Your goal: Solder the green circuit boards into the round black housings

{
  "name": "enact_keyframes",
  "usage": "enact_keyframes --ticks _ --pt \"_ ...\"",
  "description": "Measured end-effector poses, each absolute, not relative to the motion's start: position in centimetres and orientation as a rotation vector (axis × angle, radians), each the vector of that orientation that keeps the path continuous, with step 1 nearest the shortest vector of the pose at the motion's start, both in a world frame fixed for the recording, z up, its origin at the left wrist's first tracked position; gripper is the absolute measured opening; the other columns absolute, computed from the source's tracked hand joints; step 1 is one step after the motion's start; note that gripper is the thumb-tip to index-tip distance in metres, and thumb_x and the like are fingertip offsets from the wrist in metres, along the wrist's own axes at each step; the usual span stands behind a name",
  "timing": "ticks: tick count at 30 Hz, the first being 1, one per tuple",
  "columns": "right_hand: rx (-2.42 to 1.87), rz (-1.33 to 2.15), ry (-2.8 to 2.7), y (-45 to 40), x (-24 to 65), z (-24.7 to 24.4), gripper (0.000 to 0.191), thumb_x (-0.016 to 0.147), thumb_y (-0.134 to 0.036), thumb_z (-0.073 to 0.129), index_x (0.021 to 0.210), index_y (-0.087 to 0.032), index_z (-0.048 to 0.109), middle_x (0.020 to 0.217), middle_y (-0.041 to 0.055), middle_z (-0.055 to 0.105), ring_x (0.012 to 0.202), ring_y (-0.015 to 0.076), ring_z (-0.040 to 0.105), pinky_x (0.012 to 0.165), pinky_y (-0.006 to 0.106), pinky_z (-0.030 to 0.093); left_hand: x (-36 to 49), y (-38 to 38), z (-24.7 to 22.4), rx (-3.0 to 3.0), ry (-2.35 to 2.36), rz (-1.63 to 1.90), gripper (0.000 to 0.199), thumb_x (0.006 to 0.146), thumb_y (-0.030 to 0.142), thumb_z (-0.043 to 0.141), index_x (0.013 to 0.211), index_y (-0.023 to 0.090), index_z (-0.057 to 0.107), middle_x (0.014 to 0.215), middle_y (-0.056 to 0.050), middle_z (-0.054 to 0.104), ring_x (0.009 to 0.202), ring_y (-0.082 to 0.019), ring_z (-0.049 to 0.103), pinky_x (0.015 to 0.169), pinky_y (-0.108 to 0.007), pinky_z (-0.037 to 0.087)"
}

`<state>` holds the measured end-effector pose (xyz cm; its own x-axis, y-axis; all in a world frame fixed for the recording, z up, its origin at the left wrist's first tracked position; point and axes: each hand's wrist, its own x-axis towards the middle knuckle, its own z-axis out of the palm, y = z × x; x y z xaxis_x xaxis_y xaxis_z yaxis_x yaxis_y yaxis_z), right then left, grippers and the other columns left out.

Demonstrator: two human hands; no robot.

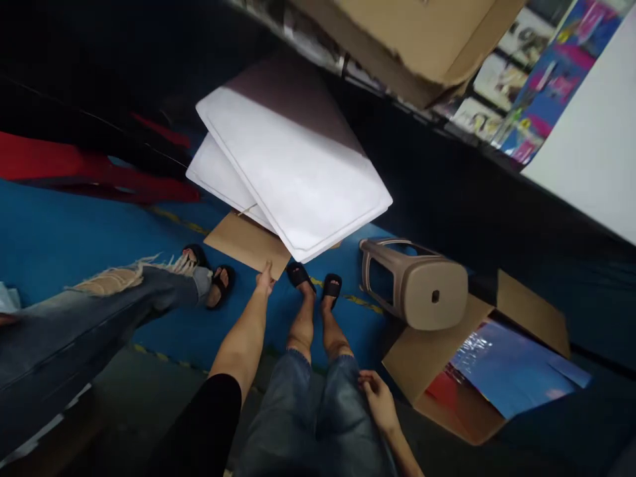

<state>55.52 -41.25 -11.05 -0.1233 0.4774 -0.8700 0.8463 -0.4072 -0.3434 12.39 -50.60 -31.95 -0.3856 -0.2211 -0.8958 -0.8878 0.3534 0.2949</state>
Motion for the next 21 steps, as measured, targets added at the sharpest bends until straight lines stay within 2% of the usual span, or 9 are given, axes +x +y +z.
enact_keyframes --ticks 3,6,9,11,13,15,17,21 --pt "1.998 -1.443 1.336 -43.3 61.5 -10.1 0.053 0.063 -0.068 0.063 0.084 -0.020 0.072 0.080 0.0142 0.077 0.080 0.0350 0.077 0.077 0.048 0.064 13.9 -50.7 -32.0 -0.970 1.852 1.027 0.038 0.095 0.045 0.080 0.100 0.009 0.071 0.083 -0.004 0.070 0.067 -0.011 0.065 0.063 -0.024 0.055" --pt "2.105 -1.448 1.282 -43.7 63.4 -11.0 0.056 0.057 -0.071 0.065 0.079 -0.020 0.070 0.079 0.0139 0.075 0.075 0.0327 0.075 0.068 0.044 0.063 18.4 -50.8 -30.2 -0.975 1.826 0.977 0.034 0.095 0.041 0.080 0.087 0.010 0.068 0.068 0.002 0.063 0.054 -0.008 0.056 0.054 -0.021 0.048" --pt "2.100 -1.554 1.317 -43.1 62.6 -13.6 0.056 0.057 -0.070 0.068 0.083 -0.020 0.069 0.083 0.0125 0.074 0.078 0.0305 0.074 0.070 0.042 0.062 24.8 -51.1 -28.5 -1.014 1.721 0.996 0.026 0.102 0.036 0.072 0.097 0.010 0.069 0.075 0.001 0.066 0.057 -0.009 0.059 0.054 -0.021 0.050" --pt "2.032 -1.653 1.383 -42.1 61.5 -16.0 0.057 0.063 -0.066 0.071 0.096 -0.020 0.070 0.086 0.0099 0.074 0.081 0.0282 0.073 0.077 0.042 0.062 29.1 -51.6 -28.0 -1.050 1.647 1.036 0.023 0.104 0.033 0.069 0.105 0.010 0.069 0.083 -0.001 0.069 0.063 -0.010 0.063 0.057 -0.022 0.053" --pt "1.948 -1.747 1.470 -41.3 60.3 -18.5 0.060 0.072 -0.063 0.072 0.114 -0.021 0.068 0.103 0.0100 0.075 0.090 0.0256 0.073 0.087 0.041 0.060 32.7 -52.1 -28.2 -1.090 1.586 1.085 0.023 0.104 0.032 0.068 0.112 0.010 0.068 0.089 -0.003 0.070 0.068 -0.011 0.066 0.059 -0.022 0.055" --pt "1.864 -1.834 1.500 -41.5 59.3 -20.8 0.059 0.078 -0.058 0.072 0.123 -0.021 0.064 0.116 0.0109 0.073 0.098 0.0243 0.071 0.089 0.039 0.059 35.5 -52.8 -28.6 -1.120 1.530 1.138 0.025 0.104 0.032 0.069 0.117 0.011 0.068 0.094 -0.004 0.071 0.073 -0.013 0.069 0.062 -0.023 0.057" --pt "1.789 -1.904 1.455 -43.1 58.8 -22.4 0.051 0.084 -0.051 0.071 0.123 -0.019 0.063 0.114 0.0099 0.072 0.098 0.0229 0.070 0.085 0.037 0.060 37.8 -53.6 -28.9 -1.139 1.478 1.173 0.030 0.103 0.035 0.071 0.120 0.011 0.068 0.099 -0.006 0.073 0.078 -0.014 0.071 0.066 -0.025 0.060" --pt "1.700 -1.972 1.291 -49.8 61.0 -22.7 0.027 0.093 -0.034 0.073 0.113 -0.016 0.067 0.095 0.0035 0.072 0.084 0.0180 0.069 0.081 0.036 0.060 42.5 -55.7 -28.3 -1.166 1.409 1.156 0.035 0.103 0.037 0.070 0.127 0.012 0.068 0.109 -0.010 0.073 0.084 -0.016 0.072 0.074 -0.028 0.063"
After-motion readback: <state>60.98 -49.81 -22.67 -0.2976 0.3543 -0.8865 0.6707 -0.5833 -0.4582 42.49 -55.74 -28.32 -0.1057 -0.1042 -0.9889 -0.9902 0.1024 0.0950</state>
